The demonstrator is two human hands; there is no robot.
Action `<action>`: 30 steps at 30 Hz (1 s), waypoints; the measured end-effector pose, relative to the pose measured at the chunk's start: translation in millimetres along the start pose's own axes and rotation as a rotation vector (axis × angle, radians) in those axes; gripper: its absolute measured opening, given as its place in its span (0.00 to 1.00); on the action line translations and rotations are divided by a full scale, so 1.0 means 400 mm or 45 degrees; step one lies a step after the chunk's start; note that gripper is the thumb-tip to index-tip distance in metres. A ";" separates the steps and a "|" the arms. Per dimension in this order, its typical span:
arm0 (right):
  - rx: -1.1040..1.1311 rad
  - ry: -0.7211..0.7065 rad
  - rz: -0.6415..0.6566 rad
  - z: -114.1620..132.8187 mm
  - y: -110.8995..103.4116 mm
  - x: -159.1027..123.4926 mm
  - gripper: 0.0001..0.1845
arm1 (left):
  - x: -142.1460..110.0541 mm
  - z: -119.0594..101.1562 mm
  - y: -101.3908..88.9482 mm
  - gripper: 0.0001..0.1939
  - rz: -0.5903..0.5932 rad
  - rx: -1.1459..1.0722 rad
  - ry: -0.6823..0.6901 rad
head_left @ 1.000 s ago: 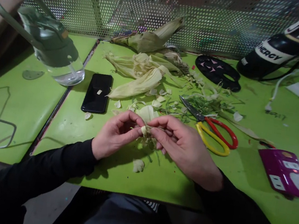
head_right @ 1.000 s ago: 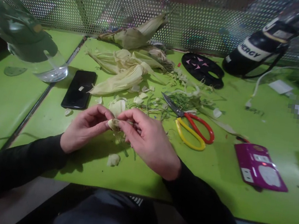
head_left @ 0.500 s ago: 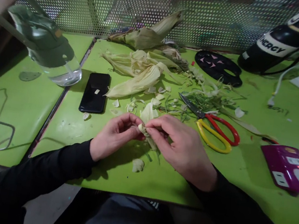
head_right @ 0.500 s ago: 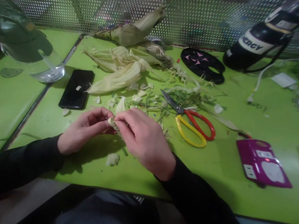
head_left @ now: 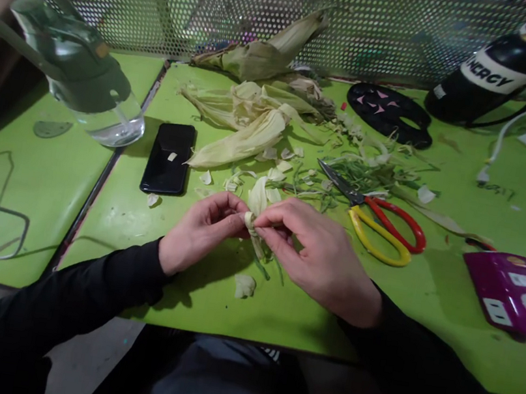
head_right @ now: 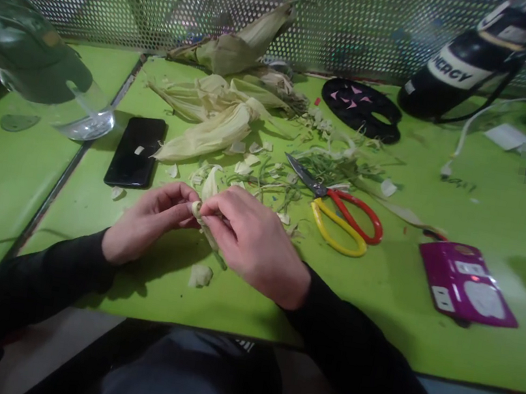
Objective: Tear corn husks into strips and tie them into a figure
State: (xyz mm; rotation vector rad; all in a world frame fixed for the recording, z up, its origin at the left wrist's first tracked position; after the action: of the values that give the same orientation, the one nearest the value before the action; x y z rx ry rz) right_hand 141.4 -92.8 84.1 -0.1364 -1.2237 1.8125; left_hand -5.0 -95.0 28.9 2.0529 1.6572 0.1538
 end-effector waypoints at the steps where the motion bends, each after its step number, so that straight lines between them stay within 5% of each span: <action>1: 0.020 0.008 -0.006 0.001 0.001 0.000 0.06 | 0.001 0.002 -0.001 0.11 0.003 -0.018 -0.013; 11: 0.089 0.329 -0.012 -0.022 0.008 -0.007 0.03 | 0.003 0.003 0.006 0.14 0.076 -0.122 -0.023; 18: -0.091 0.012 -0.036 0.003 0.007 -0.005 0.06 | 0.004 0.014 -0.004 0.15 0.020 -0.137 -0.065; 25: -0.142 0.122 -0.121 0.003 0.007 -0.007 0.06 | 0.005 0.010 0.002 0.12 0.089 -0.086 -0.059; 30: -0.277 -0.066 -0.143 0.018 0.009 -0.012 0.07 | 0.005 0.004 0.004 0.11 0.100 -0.041 -0.016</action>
State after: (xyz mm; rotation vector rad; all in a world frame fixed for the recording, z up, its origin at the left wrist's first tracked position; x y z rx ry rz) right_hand 138.4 -101.5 83.1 -0.1412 -1.4359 1.5924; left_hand -2.3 -93.8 27.9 2.0920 1.5573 0.1923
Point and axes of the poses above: each hand's wrist, its own x-axis towards the middle knuckle, its own y-axis out of the palm, z = x × y, the point moved 5 cm from there along x, towards the middle knuckle, and after that the axes turned 7 degrees about -x, right-handed, at the moved point
